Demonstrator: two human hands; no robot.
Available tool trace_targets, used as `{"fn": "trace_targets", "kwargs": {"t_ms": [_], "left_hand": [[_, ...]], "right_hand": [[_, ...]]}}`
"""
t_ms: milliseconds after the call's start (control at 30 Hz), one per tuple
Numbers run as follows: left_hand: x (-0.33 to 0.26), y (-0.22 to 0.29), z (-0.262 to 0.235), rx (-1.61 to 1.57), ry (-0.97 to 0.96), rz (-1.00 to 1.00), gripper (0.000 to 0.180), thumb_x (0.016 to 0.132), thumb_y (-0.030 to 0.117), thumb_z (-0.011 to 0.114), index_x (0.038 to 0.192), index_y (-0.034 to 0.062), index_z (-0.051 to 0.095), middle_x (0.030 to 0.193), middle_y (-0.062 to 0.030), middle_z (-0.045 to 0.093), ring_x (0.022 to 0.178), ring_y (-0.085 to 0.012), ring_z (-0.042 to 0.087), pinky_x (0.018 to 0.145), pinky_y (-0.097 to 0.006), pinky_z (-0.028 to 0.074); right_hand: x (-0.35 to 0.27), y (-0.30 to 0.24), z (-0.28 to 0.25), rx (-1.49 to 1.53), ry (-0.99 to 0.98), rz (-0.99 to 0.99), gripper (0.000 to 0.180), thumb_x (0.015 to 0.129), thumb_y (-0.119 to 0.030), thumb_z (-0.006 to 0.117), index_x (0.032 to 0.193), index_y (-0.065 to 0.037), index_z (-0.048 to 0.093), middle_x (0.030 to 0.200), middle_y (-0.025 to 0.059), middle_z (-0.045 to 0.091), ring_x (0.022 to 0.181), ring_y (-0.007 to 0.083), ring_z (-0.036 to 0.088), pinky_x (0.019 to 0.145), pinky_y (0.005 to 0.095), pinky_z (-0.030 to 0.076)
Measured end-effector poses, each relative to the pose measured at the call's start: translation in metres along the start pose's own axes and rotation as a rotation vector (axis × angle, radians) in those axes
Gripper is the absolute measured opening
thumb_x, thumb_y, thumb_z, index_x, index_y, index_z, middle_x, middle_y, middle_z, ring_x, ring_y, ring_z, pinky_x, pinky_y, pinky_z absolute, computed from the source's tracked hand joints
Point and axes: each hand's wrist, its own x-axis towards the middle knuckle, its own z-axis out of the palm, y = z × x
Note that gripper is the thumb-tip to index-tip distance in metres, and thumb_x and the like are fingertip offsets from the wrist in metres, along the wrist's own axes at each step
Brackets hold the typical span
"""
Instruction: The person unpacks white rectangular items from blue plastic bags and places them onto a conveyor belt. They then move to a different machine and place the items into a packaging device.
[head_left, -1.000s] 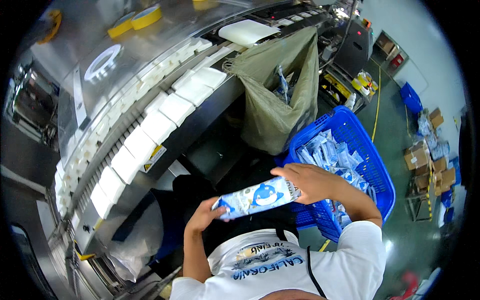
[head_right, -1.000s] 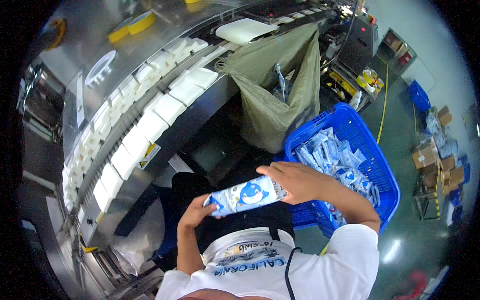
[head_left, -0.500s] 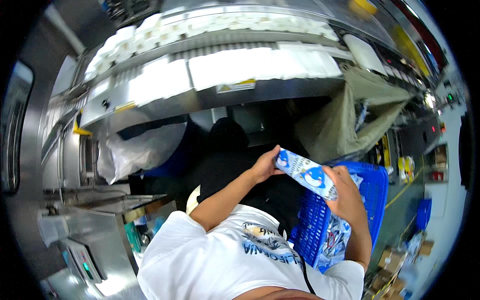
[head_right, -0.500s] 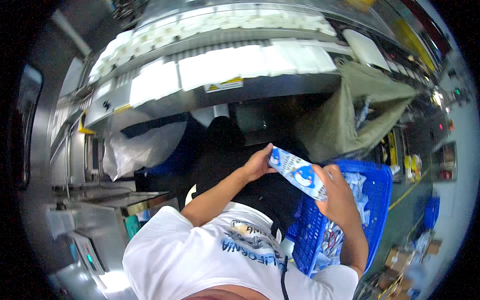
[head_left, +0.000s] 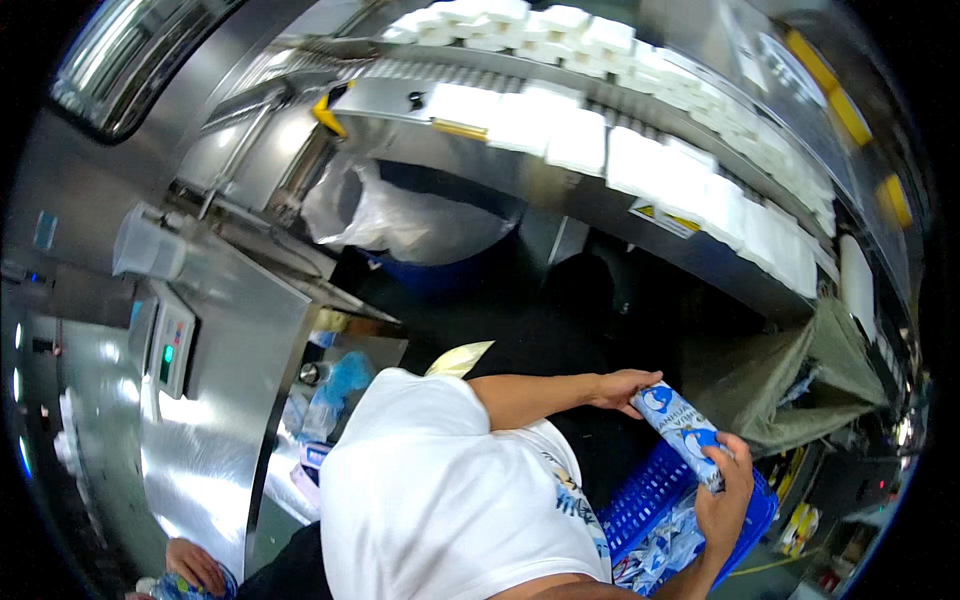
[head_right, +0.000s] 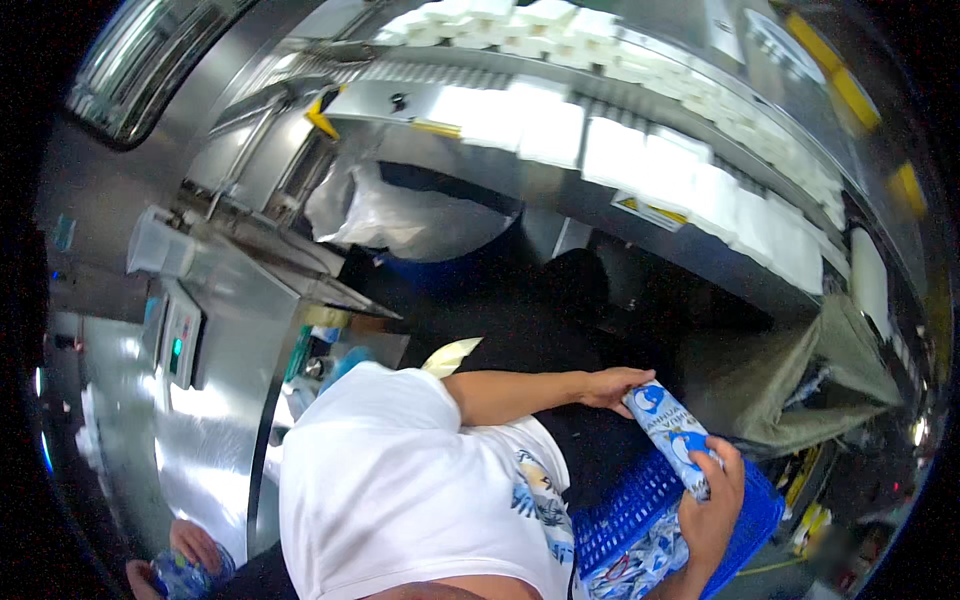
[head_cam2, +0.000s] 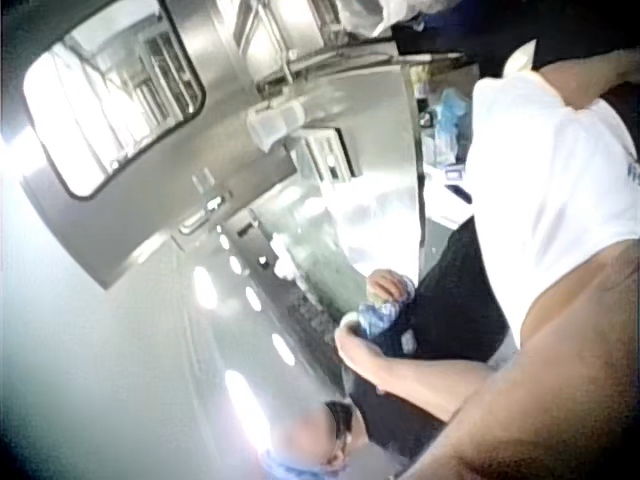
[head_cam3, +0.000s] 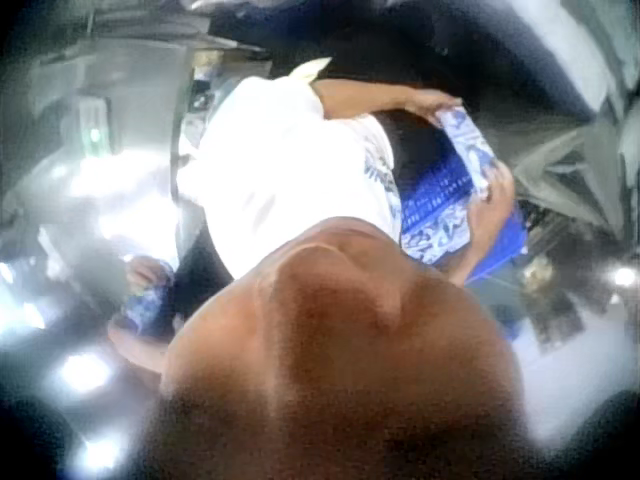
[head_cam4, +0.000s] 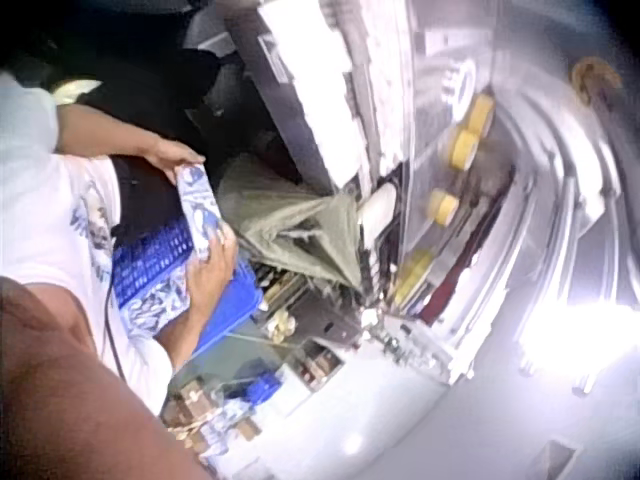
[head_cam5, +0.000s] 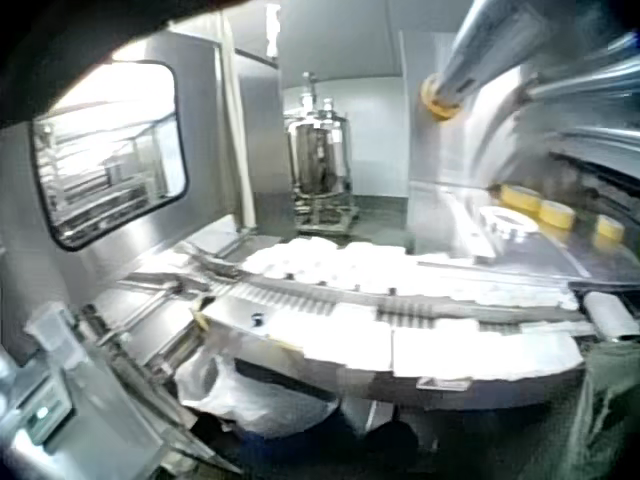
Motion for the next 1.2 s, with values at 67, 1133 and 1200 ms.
{"fn": "trace_targets", "kwargs": {"t_ms": [67, 1133, 1200], "left_hand": [[-0.006, 0.003, -0.014, 0.042, -0.083, 0.055, 0.045, 0.106, 0.056, 0.052, 0.126, 0.0166, 0.064, 0.118, -0.003, 0.069, 0.109, -0.0199, 0.066, 0.095, -0.042, 0.053], [0.043, 0.043, 0.213, 0.415, -0.242, 0.156, 0.049, 0.097, 0.04, 0.074, 0.122, 0.0002, 0.063, 0.109, -0.0093, 0.073, 0.091, -0.0173, 0.073, 0.076, -0.033, 0.063], [0.036, 0.043, 0.212, 0.334, -0.314, 0.154, 0.053, 0.095, 0.042, 0.075, 0.124, -0.0005, 0.062, 0.111, -0.0092, 0.072, 0.096, -0.0174, 0.073, 0.081, -0.034, 0.063]], "right_hand": [[-0.004, -0.002, -0.007, 0.081, 0.013, -0.042, 0.038, 0.07, 0.008, 0.063, 0.106, -0.002, 0.07, 0.125, 0.0212, 0.065, 0.12, 0.042, 0.063, 0.105, 0.0462, 0.047], [-0.415, 0.334, 0.253, -0.278, 0.459, 1.243, 0.073, 0.074, 0.007, 0.067, 0.145, -0.006, 0.05, 0.137, 0.0228, 0.057, 0.126, 0.0458, 0.052, 0.111, 0.051, 0.041], [-0.416, 0.329, 0.238, -0.304, 0.357, 1.226, 0.078, 0.076, 0.0, 0.074, 0.148, -0.006, 0.047, 0.138, 0.023, 0.057, 0.128, 0.0457, 0.052, 0.111, 0.0507, 0.041]]}}
